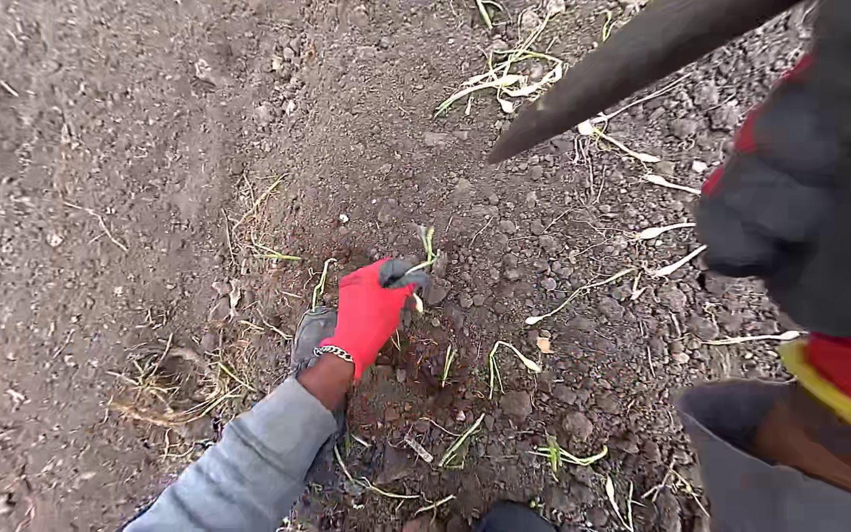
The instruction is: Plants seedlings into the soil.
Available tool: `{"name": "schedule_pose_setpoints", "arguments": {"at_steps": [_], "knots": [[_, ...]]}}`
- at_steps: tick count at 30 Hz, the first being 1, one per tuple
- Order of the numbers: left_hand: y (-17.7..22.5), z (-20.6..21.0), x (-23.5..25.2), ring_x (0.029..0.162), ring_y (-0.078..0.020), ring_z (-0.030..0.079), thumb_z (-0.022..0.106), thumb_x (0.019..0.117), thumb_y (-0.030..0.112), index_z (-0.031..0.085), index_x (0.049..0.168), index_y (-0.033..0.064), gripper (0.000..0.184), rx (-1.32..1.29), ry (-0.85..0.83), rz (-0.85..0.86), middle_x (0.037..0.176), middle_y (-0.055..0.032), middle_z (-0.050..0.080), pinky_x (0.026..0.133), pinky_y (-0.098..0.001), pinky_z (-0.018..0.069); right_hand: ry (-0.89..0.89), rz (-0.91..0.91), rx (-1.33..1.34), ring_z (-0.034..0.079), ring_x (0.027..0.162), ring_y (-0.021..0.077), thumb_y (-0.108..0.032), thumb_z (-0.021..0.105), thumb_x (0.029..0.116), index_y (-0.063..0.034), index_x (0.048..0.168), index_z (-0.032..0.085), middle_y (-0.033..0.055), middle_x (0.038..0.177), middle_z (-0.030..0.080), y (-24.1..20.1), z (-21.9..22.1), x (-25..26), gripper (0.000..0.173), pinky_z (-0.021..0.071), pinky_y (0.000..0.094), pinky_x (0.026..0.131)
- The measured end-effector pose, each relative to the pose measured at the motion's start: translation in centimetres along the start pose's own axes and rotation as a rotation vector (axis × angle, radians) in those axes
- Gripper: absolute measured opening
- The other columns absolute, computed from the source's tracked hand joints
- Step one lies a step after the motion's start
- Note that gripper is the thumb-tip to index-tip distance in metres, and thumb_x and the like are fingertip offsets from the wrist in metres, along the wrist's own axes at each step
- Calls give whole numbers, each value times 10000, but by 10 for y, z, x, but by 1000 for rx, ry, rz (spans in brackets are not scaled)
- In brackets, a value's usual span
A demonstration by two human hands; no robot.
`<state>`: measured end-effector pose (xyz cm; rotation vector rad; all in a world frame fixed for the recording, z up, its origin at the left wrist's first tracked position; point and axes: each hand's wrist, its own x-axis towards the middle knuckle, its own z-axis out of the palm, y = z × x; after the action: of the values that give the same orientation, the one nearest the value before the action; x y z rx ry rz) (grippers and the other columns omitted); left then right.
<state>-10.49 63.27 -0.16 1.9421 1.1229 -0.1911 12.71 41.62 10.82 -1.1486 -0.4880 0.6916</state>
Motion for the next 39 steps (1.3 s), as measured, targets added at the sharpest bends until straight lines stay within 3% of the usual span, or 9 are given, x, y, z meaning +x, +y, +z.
{"name": "schedule_pose_setpoints", "arguments": {"at_steps": [2,6,13,19,25,28,30,34,39], "knots": [[5,-28,17,769,-156,761,699,997,224,744,1131,106,184,-125,112,15,941,-34,773,740,-404,673,78,134,-652,595,541,61,-275,683,970,-161,966,636,-63,693,598,65,63,30,124,545,263,487],[8,-30,44,803,-147,767,674,987,124,721,1143,85,167,-192,226,180,959,-33,772,749,-380,682,-198,516,-946,667,871,324,-335,637,965,-79,1023,667,140,904,669,225,81,5,265,525,591,749],[-51,27,23,853,-182,754,714,964,187,737,1174,142,216,149,-36,11,1029,-50,767,818,-462,645,84,205,-803,546,435,52,-429,672,976,-218,952,646,-79,638,593,71,45,6,213,488,277,370],[16,2,55,924,-348,723,740,937,243,649,1303,95,405,492,148,225,1000,-157,742,856,-601,559,-118,595,-869,667,817,299,-342,629,971,-83,983,667,125,858,660,235,78,-4,262,531,566,706],[-19,75,81,1048,-467,686,755,926,323,556,1382,115,539,851,-367,179,1100,-231,711,875,-698,533,214,457,-531,531,445,145,-340,626,1020,-234,1216,683,7,712,639,74,-5,-107,230,485,332,369],[-5,30,74,1097,-445,680,781,919,319,519,1476,145,639,976,-390,236,1190,-201,708,910,-698,522,318,433,-881,631,590,75,-389,619,957,-246,1199,670,-78,822,697,69,-50,-181,285,562,330,496],[20,18,41,1061,-467,680,732,946,209,556,1442,112,535,1007,-257,297,1202,-246,670,852,-683,539,338,658,-1007,689,729,202,-333,643,936,-124,1137,693,45,851,707,112,-65,-206,294,575,500,649],[34,111,-31,1081,-379,673,699,959,232,708,1258,131,316,797,-326,614,1216,-178,672,864,-567,572,304,819,-990,672,758,280,-295,667,971,-83,1089,689,114,836,679,120,-69,-183,244,539,566,687],[3,192,-40,1348,-404,505,689,954,133,701,1268,146,314,785,-604,547,1446,-185,555,1064,-604,449,262,330,-725,520,458,73,-354,639,1006,-238,1173,674,-52,733,644,-8,-62,-126,207,464,268,379]]}}
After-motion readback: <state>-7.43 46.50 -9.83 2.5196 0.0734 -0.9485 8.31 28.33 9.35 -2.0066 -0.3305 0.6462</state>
